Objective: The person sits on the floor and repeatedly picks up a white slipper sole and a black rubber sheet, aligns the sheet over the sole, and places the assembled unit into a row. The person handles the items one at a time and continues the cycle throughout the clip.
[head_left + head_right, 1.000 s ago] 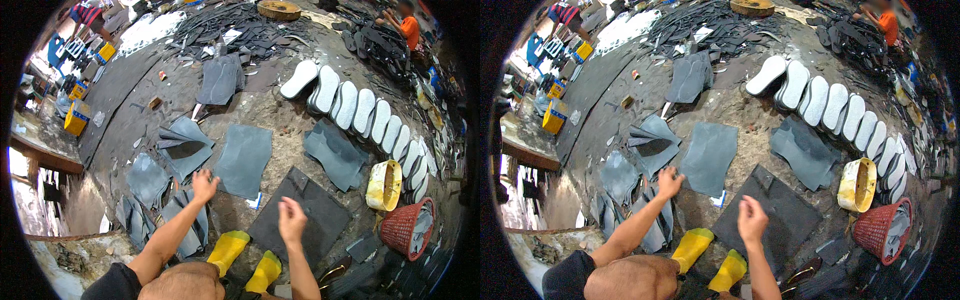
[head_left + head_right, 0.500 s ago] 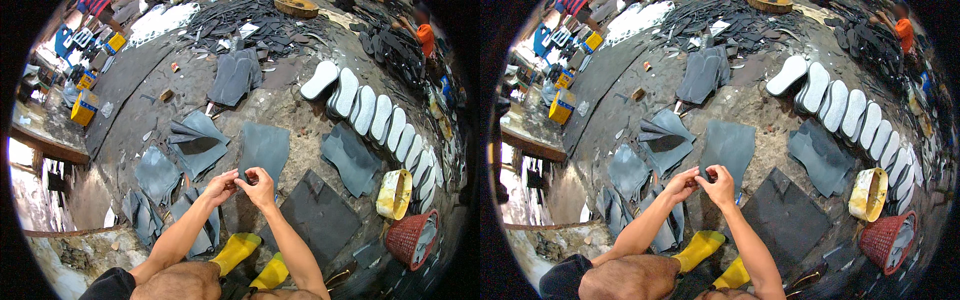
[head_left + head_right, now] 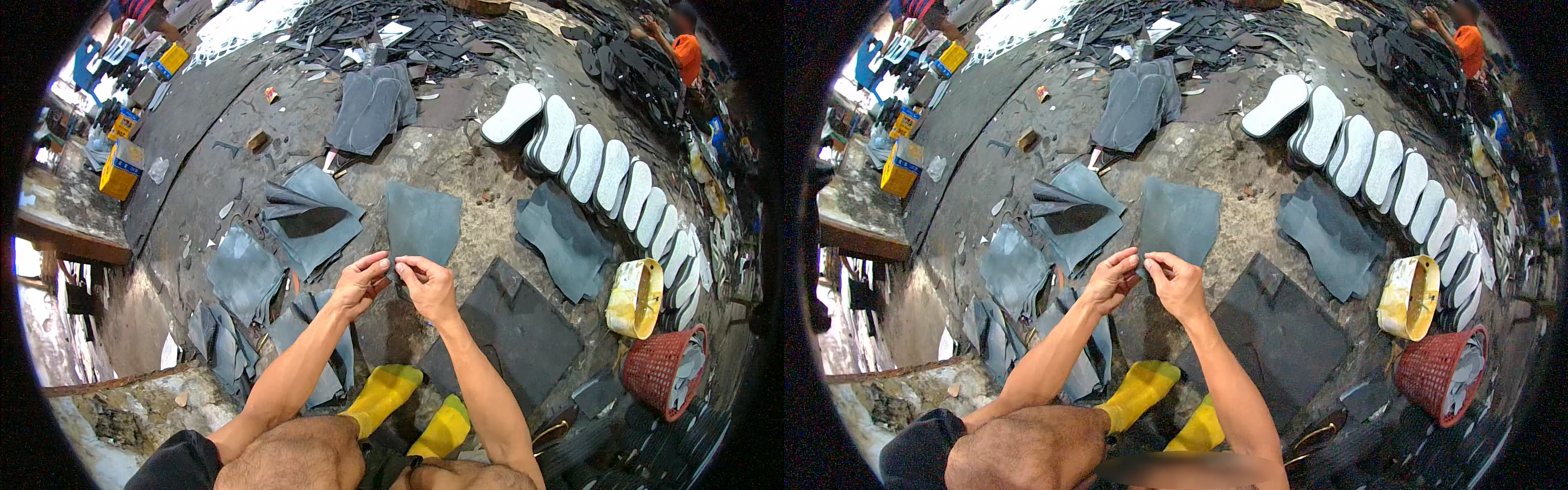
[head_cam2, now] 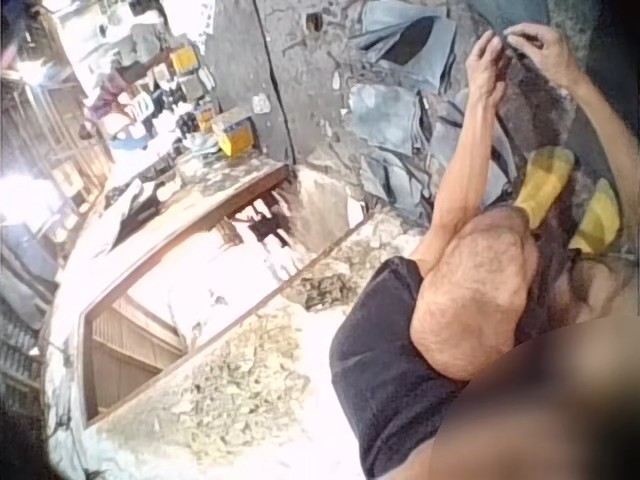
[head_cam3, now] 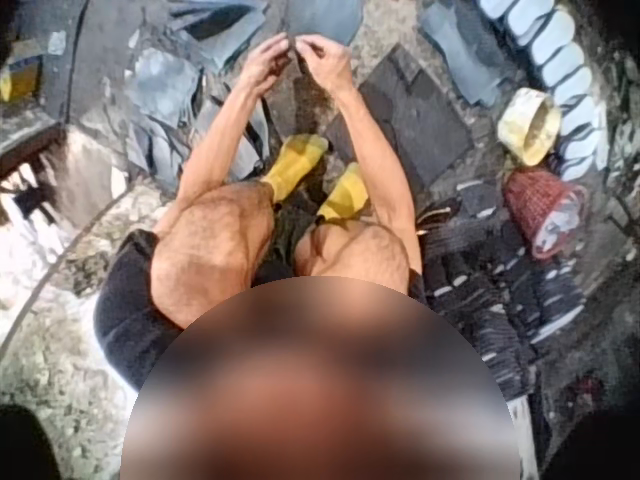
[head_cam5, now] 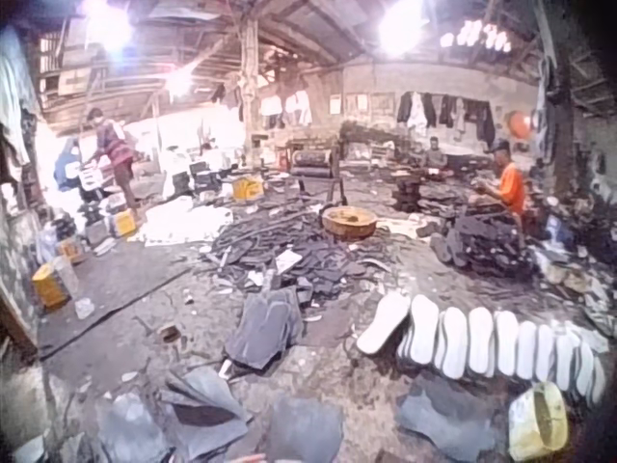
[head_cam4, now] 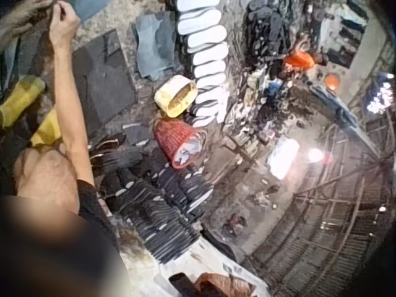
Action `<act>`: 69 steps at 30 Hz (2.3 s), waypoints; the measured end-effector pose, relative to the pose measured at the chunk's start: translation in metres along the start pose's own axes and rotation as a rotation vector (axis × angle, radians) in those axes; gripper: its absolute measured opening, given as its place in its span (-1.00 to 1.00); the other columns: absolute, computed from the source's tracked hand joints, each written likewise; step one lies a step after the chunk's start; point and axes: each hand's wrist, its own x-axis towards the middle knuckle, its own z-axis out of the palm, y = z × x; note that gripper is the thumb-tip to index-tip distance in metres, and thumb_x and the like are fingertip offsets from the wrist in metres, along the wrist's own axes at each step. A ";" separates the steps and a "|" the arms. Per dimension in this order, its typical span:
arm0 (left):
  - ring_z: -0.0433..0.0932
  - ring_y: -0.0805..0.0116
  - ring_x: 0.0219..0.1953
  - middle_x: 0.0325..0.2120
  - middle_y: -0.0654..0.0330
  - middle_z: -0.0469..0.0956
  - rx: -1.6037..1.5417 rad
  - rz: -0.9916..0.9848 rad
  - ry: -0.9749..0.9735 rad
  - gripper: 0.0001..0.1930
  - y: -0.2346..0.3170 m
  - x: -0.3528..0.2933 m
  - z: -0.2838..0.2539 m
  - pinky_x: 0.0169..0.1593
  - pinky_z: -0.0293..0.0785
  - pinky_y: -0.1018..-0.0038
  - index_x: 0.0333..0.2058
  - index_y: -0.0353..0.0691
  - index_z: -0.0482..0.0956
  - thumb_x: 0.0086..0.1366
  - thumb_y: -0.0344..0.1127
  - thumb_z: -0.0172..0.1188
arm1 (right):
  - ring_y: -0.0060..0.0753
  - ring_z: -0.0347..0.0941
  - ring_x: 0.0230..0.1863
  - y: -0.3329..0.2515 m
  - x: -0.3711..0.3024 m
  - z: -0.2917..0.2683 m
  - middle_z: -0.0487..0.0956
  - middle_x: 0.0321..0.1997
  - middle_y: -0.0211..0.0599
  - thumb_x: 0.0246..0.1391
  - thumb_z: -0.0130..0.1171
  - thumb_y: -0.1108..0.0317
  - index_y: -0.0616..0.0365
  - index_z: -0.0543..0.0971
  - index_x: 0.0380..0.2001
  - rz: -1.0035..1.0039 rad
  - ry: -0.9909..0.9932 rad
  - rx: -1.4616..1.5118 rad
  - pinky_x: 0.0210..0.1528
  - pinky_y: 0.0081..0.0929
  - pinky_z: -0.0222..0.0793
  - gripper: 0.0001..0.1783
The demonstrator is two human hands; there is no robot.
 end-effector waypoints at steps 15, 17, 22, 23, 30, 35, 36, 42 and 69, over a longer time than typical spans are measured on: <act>0.69 0.41 -0.26 -0.24 0.11 0.72 0.337 0.268 -0.123 -0.67 0.007 -0.015 0.021 -0.10 0.67 0.47 0.00 -0.39 0.64 0.28 -0.44 0.38 | -0.57 0.63 -0.16 0.004 -0.003 -0.017 0.70 -0.20 -0.35 0.19 0.36 0.42 0.28 0.69 -0.14 0.201 -0.049 0.338 -0.10 -0.58 0.62 -0.79; 0.70 0.41 -0.25 -0.26 0.13 0.72 0.325 0.263 -0.108 -0.70 0.006 -0.016 0.023 -0.12 0.68 0.47 -0.03 -0.36 0.65 0.28 -0.45 0.39 | -0.57 0.63 -0.17 -0.001 -0.006 -0.017 0.70 -0.21 -0.36 0.19 0.36 0.43 0.29 0.69 -0.12 0.110 -0.051 0.254 -0.12 -0.58 0.62 -0.78; 0.71 0.39 -0.26 -0.30 0.15 0.71 0.138 0.197 -0.141 -0.79 0.006 -0.019 0.028 -0.15 0.69 0.46 -0.16 -0.32 0.64 0.24 -0.49 0.40 | -0.47 0.67 -0.21 -0.012 -0.011 -0.025 0.71 -0.23 -0.27 0.13 0.38 0.44 0.27 0.69 -0.09 -0.204 -0.026 -0.019 -0.18 -0.54 0.62 -0.72; 0.71 0.39 -0.26 -0.30 0.15 0.71 0.157 0.217 -0.156 -0.80 0.006 -0.019 0.029 -0.16 0.69 0.46 -0.16 -0.33 0.64 0.25 -0.49 0.40 | -0.46 0.67 -0.23 -0.013 -0.011 -0.027 0.71 -0.23 -0.25 0.13 0.37 0.44 0.26 0.70 -0.09 -0.205 -0.049 -0.072 -0.19 -0.53 0.62 -0.73; 0.64 0.44 -0.33 -0.34 0.22 0.69 0.217 0.265 -0.133 -0.87 0.007 -0.020 0.034 -0.20 0.61 0.48 -0.22 -0.30 0.67 0.28 -0.44 0.39 | -0.42 0.70 -0.30 -0.015 -0.010 -0.027 0.75 -0.26 -0.16 0.13 0.35 0.43 0.22 0.72 -0.13 -0.229 0.020 -0.109 -0.23 -0.51 0.61 -0.77; 0.62 0.48 -0.32 -0.35 0.23 0.69 0.229 0.223 -0.150 -0.85 0.009 -0.021 0.032 -0.19 0.58 0.50 -0.20 -0.31 0.68 0.28 -0.42 0.40 | -0.42 0.72 -0.28 -0.018 -0.011 -0.027 0.75 -0.31 -0.14 0.10 0.37 0.41 0.25 0.71 -0.12 -0.138 -0.030 -0.025 -0.22 -0.50 0.62 -0.73; 0.62 0.48 -0.32 -0.35 0.22 0.69 0.265 0.231 -0.182 -0.84 0.009 -0.021 0.032 -0.20 0.57 0.50 -0.19 -0.31 0.69 0.28 -0.42 0.40 | -0.42 0.72 -0.28 -0.019 -0.011 -0.027 0.75 -0.32 -0.14 0.09 0.37 0.40 0.25 0.71 -0.12 -0.152 -0.036 -0.047 -0.23 -0.49 0.62 -0.72; 0.61 0.47 -0.34 -0.34 0.21 0.70 0.392 0.279 -0.143 -0.83 0.008 -0.021 0.034 -0.21 0.55 0.51 -0.17 -0.33 0.70 0.29 -0.42 0.39 | -0.38 0.73 -0.28 -0.016 -0.010 -0.024 0.75 -0.32 -0.09 0.08 0.36 0.40 0.26 0.71 -0.13 -0.185 0.038 -0.306 -0.23 -0.47 0.64 -0.72; 0.52 0.45 -0.36 -0.33 0.26 0.59 0.243 0.345 0.383 -0.73 -0.003 0.014 -0.124 -0.25 0.50 0.46 0.05 -0.20 0.59 0.49 -0.44 -0.02 | -0.56 0.34 -0.14 -0.024 0.028 -0.231 0.44 -0.18 -0.49 0.14 0.09 0.55 0.13 0.50 -0.12 -0.341 0.873 0.225 0.00 -0.58 0.25 -0.77</act>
